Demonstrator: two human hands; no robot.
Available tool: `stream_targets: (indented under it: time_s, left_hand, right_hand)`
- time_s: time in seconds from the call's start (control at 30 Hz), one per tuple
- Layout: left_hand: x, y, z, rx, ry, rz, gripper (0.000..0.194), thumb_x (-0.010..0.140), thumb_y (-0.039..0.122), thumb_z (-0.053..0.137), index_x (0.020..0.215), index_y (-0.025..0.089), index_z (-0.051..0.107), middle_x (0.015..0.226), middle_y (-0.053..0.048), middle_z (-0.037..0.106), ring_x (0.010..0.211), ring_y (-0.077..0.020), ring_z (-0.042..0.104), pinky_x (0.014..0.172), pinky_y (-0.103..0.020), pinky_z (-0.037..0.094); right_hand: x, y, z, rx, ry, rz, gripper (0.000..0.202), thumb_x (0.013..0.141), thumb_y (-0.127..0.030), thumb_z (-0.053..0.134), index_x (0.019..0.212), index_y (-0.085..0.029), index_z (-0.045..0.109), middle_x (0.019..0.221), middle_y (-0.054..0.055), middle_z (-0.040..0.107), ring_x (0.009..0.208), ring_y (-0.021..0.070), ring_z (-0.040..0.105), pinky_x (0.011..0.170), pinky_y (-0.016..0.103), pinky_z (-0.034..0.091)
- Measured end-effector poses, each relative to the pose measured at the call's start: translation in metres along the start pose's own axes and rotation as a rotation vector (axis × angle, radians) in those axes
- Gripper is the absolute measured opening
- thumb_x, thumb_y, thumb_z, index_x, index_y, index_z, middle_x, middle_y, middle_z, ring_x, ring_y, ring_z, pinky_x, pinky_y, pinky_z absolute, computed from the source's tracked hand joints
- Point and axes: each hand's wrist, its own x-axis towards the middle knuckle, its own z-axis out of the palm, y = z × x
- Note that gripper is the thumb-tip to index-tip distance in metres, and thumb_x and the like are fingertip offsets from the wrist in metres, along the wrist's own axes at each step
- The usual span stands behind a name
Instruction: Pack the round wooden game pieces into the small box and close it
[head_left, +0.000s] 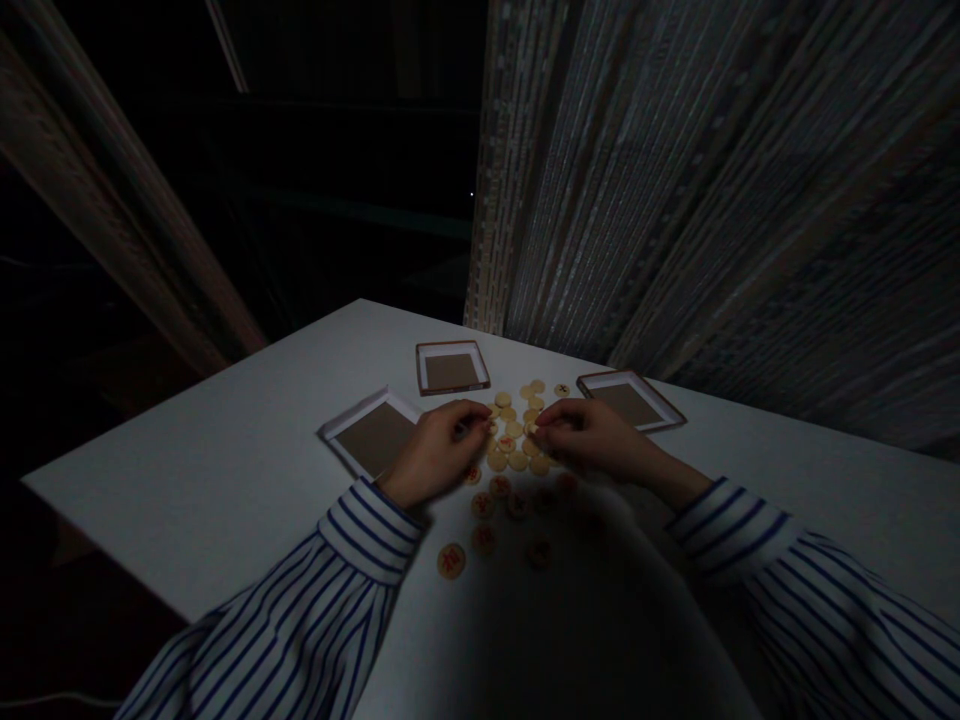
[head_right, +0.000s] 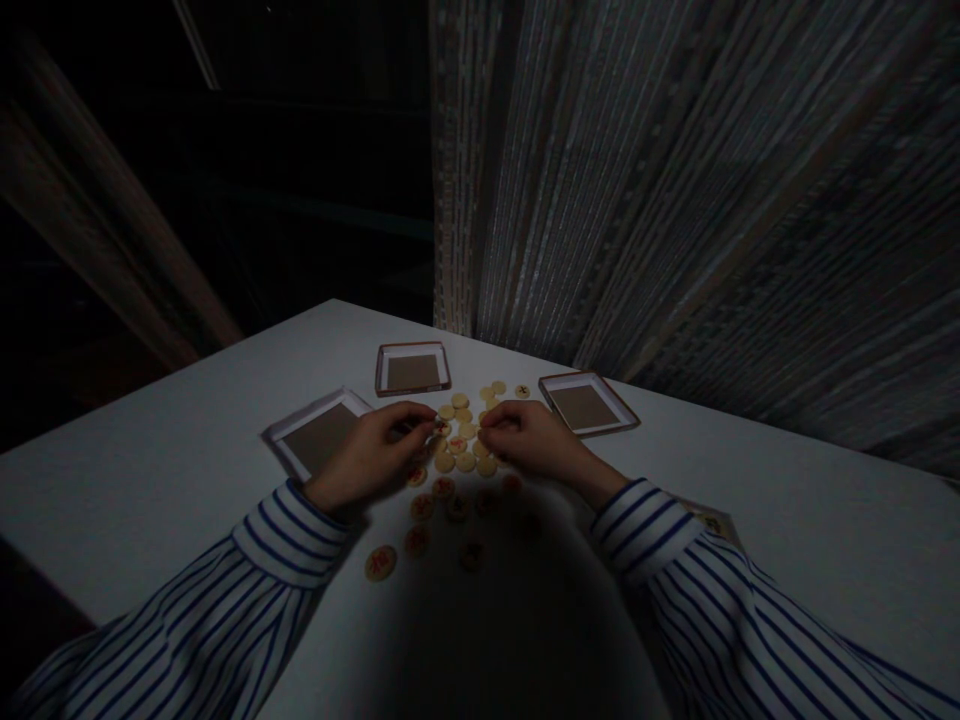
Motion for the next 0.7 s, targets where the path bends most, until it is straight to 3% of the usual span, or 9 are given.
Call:
stream_targets:
  time_s: [0.2, 0.4, 0.7]
  left_hand:
    - [-0.001, -0.001, 0.003, -0.017, 0.012, 0.075, 0.022, 0.080, 0.027, 0.050, 0.095, 0.018, 0.063, 0.093, -0.006, 0.067, 0.085, -0.0161, 0.060, 0.078, -0.029, 0.047]
    - [-0.003, 0.001, 0.005, 0.002, -0.024, 0.116, 0.029, 0.077, 0.029, 0.057, 0.103, 0.015, 0.061, 0.091, -0.006, 0.066, 0.081, -0.0153, 0.060, 0.076, -0.030, 0.048]
    - [-0.006, 0.009, 0.004, 0.031, -0.042, 0.207, 0.032, 0.075, 0.026, 0.060, 0.104, 0.015, 0.059, 0.096, -0.008, 0.064, 0.085, -0.0167, 0.059, 0.077, -0.032, 0.048]
  right_hand:
    - [-0.005, -0.009, 0.001, 0.221, -0.037, 0.068, 0.017, 0.068, -0.029, 0.061, 0.077, -0.014, 0.060, 0.056, -0.004, 0.057, 0.040, 0.0039, 0.040, 0.038, 0.018, 0.025]
    - [-0.003, -0.004, 0.004, 0.301, -0.055, 0.031, 0.017, 0.068, -0.027, 0.063, 0.077, -0.014, 0.064, 0.057, -0.002, 0.059, 0.049, 0.0053, 0.047, 0.044, 0.018, 0.031]
    - [0.000, -0.001, 0.013, 0.404, -0.114, 0.040, 0.015, 0.069, -0.028, 0.063, 0.077, -0.015, 0.063, 0.053, -0.003, 0.058, 0.044, 0.0043, 0.045, 0.042, 0.017, 0.030]
